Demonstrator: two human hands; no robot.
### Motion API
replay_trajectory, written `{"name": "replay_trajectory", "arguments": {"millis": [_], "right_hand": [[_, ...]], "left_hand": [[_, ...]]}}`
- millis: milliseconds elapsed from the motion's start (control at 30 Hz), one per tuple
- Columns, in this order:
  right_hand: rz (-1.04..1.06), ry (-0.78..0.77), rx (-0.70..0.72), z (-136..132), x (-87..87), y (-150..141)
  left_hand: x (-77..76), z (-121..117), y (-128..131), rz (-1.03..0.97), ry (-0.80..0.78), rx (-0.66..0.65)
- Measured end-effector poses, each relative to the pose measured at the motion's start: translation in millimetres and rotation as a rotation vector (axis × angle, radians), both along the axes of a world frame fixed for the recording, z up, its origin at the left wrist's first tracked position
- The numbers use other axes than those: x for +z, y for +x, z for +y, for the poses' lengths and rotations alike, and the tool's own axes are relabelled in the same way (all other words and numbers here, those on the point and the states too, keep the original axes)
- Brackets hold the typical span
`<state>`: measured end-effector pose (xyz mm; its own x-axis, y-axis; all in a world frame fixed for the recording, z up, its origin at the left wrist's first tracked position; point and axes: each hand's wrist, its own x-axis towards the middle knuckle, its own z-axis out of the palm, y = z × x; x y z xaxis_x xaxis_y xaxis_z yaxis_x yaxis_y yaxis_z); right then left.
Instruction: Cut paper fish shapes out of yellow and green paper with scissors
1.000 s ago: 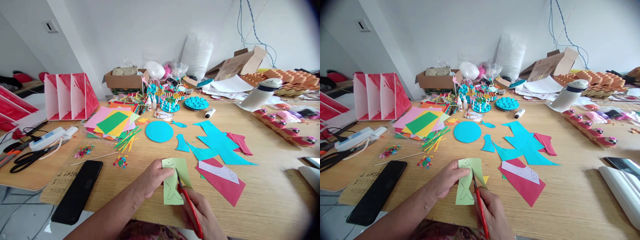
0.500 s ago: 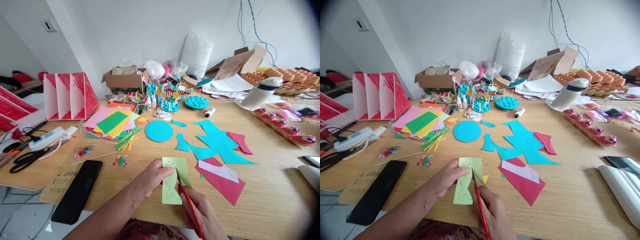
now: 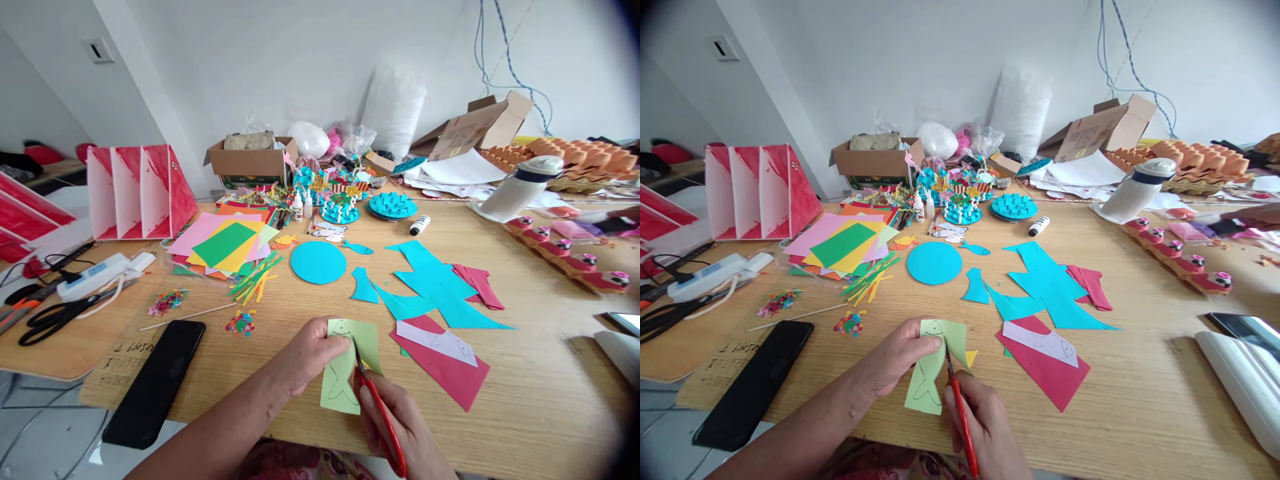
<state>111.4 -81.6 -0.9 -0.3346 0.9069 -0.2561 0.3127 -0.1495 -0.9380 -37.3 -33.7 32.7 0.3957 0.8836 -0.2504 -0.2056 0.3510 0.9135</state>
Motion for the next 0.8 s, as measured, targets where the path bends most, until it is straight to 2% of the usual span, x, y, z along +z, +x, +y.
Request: {"name": "replay_trajectory", "arguments": {"millis": [500,800], "right_hand": [[-0.010,0.020,-0.038,-1,-2.2,0],[-0.005,0.078,-0.043,-1,-10.4,1]], "left_hand": [[2.0,1,1,0.005,-0.077,0.034],[3.1,1,2,-0.015,-0.110,0.052]]}}
